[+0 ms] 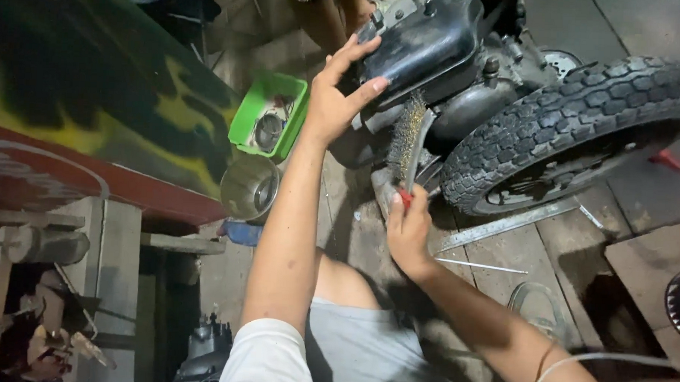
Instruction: The person scrubs the motorcycle engine and exhaust pipe with a wire brush. They remove the fuel tank, scrub it, and place it on the floor. The person continues to scrub the engine area and surrounding components.
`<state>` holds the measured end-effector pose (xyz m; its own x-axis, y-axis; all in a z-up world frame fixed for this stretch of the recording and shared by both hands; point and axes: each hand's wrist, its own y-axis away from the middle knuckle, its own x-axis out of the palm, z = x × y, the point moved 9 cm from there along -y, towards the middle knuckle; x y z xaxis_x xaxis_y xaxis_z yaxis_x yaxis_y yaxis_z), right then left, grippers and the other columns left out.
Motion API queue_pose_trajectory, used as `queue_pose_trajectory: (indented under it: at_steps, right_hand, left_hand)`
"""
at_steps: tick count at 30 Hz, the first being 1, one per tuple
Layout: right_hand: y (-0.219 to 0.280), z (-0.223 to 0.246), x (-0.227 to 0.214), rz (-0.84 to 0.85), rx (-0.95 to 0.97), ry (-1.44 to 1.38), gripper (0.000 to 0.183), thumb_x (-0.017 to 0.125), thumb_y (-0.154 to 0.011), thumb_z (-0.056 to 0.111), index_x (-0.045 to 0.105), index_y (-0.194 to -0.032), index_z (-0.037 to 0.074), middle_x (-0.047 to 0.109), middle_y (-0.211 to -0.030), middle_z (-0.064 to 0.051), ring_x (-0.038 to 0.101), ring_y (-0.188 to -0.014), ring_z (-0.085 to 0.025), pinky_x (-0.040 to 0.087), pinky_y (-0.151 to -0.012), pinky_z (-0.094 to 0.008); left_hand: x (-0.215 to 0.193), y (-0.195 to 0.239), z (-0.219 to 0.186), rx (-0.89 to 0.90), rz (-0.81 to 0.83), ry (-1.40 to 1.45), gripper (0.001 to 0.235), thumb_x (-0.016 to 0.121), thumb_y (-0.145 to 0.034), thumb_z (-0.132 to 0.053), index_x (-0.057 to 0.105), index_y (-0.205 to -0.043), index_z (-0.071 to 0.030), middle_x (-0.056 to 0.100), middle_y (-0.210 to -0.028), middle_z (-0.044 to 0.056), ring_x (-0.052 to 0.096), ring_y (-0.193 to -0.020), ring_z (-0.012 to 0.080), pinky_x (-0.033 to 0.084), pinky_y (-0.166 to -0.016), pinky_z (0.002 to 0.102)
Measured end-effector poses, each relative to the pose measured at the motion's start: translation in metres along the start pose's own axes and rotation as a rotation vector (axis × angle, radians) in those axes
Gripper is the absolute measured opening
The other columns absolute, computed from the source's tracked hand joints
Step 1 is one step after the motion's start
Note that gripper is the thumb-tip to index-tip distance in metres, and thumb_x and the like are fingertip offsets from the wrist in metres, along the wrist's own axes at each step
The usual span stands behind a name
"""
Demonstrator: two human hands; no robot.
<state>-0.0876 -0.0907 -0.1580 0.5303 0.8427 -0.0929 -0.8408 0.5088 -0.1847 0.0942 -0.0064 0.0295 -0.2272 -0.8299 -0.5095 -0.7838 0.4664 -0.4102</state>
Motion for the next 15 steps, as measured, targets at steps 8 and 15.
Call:
queue_pose_trajectory:
  at_steps: [8,15]
  right_hand:
    - [-0.022,0.006,-0.010,-0.008,0.098,-0.197,0.008,0.040,-0.112,0.015,0.039,-0.118,0.009,0.060,-0.077,-0.002,0.059,-0.057,-0.014,0.050,-0.046,-0.026]
    - [-0.016,0.013,-0.010,-0.030,0.076,-0.116,0.018,0.046,-0.108,0.022,0.042,-0.120,0.008,0.069,-0.077,-0.005,0.069,-0.064,-0.019,0.054,-0.059,-0.033]
  left_hand:
    - [0.001,0.000,0.000,-0.019,-0.023,-0.044,0.047,0.080,-0.091,-0.039,0.065,-0.134,-0.029,0.053,-0.155,0.018,0.041,-0.152,0.0252,0.010,-0.128,0.055]
    - [-0.003,0.000,0.001,-0.026,-0.020,-0.059,0.048,0.080,-0.090,-0.041,0.065,-0.134,-0.029,0.053,-0.155,0.019,0.044,-0.150,0.0259,0.015,-0.127,0.053]
